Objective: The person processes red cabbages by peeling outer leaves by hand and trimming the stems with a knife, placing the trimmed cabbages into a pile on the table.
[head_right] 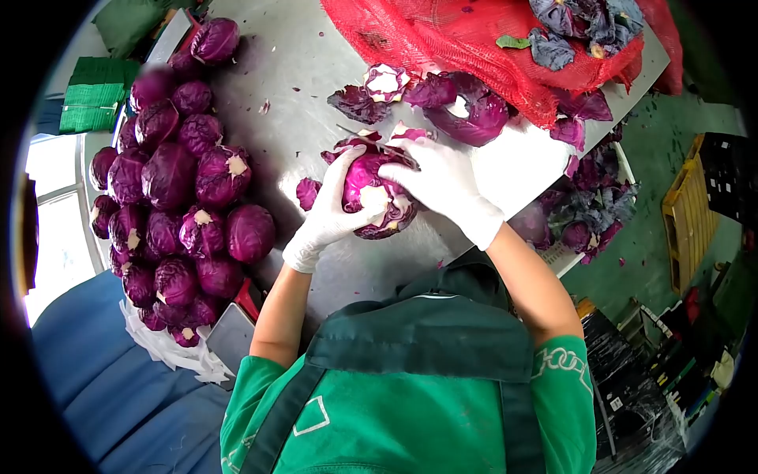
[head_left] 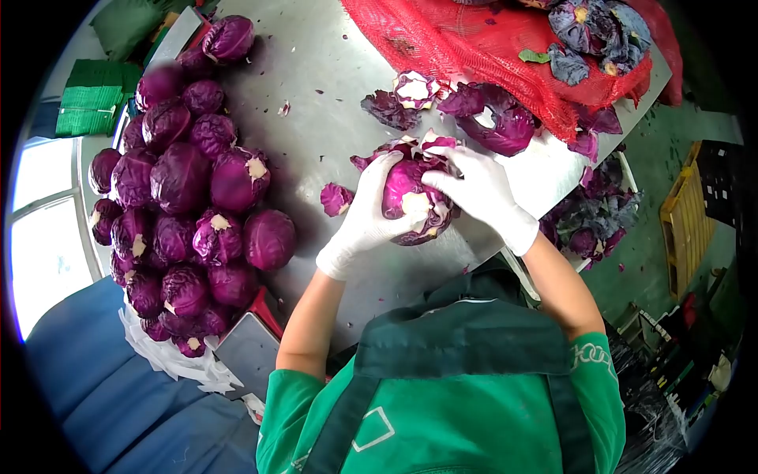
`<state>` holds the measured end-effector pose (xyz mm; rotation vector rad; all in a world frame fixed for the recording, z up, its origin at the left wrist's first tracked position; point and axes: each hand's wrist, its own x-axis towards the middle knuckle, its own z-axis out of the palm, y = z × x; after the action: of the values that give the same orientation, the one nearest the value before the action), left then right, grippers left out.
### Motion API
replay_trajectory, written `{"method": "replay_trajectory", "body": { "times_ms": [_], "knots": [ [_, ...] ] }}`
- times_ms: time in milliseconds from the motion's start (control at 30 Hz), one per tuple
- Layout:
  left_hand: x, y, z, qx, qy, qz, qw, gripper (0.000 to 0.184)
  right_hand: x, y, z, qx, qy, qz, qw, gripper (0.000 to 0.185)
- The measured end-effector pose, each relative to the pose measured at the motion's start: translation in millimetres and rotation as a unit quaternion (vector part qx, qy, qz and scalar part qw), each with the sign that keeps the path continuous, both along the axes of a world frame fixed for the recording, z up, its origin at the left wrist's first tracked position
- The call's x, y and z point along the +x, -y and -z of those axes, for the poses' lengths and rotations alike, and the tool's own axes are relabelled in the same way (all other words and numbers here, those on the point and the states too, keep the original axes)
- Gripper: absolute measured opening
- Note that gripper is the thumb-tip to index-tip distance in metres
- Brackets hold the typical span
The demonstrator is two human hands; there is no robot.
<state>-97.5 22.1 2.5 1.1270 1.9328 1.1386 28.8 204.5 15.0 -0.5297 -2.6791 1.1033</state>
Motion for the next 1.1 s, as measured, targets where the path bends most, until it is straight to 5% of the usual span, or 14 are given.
{"method": "replay_trajectory", "body": {
  "times_ms": [133, 233, 267, 300, 467, 500, 600, 633, 767, 800, 933, 967, 1033, 1100],
  "knots": [
    [-0.1, 4.8, 1.5, -0.001, -0.032, 0.016, 0.999, 0.089, -15.8, -15.5, 28.1, 0.140, 0.112, 0.041, 0.983, 0.028],
    [7.5, 16.7, -1.5, 0.043, -0.073, 0.023, 0.996, 0.088, -9.2, -42.6, 68.5, 0.166, 0.062, 0.106, 0.979, 0.033],
    [12.9, 15.8, 6.0, 0.065, -0.038, -0.030, 0.997, 0.087, -11.4, -46.9, 57.7, 0.095, 0.189, 0.105, 0.972, 0.043],
    [24.8, 20.8, 12.3, 0.074, 0.004, -0.081, 0.994, 0.087, -10.2, -35.9, 44.7, 0.096, 0.179, 0.130, 0.970, 0.043],
    [56.7, 16.9, 4.3, -0.077, -0.190, -0.240, 0.949, 0.098, 27.1, 35.2, 6.2, -0.185, 0.006, 0.043, 0.982, 0.047],
    [56.6, 17.7, -7.7, -0.076, -0.189, -0.240, 0.949, 0.098, 30.9, 40.2, 13.3, -0.091, -0.017, 0.024, 0.995, 0.051],
    [42.0, 25.7, -47.6, -0.177, -0.311, -0.018, 0.934, 0.112, 35.6, 23.5, 6.3, -0.206, 0.031, -0.005, 0.978, 0.051],
    [35.2, 22.4, -61.5, -0.204, -0.252, 0.016, 0.946, 0.112, 34.8, 18.3, 8.5, -0.248, 0.029, -0.019, 0.968, 0.053],
    [7.4, 3.0, -63.2, -0.094, -0.353, 0.150, 0.919, 0.103, 26.7, 3.0, 8.2, -0.248, 0.061, -0.112, 0.960, 0.048],
    [-3.4, -1.4, -57.7, -0.074, -0.338, 0.182, 0.920, 0.100, 23.7, 8.1, 14.6, -0.393, 0.018, -0.082, 0.916, 0.041],
    [-12.8, 1.5, -33.8, -0.007, -0.229, 0.209, 0.951, 0.090, 28.4, 6.6, 6.1, -0.472, 0.110, 0.023, 0.874, 0.022],
    [-10.0, 6.4, -28.1, -0.001, -0.207, 0.176, 0.962, 0.092, 31.4, 6.1, 11.2, -0.474, 0.114, 0.022, 0.873, 0.022],
    [-5.9, 14.5, -26.9, -0.002, -0.216, 0.109, 0.970, 0.098, 41.3, 2.1, 35.7, -0.151, 0.040, 0.066, 0.986, 0.017],
    [-0.5, 26.3, -20.2, -0.029, -0.161, 0.011, 0.986, 0.105, 43.4, -7.2, 58.3, -0.155, 0.025, 0.118, 0.981, 0.012]
  ]
}}
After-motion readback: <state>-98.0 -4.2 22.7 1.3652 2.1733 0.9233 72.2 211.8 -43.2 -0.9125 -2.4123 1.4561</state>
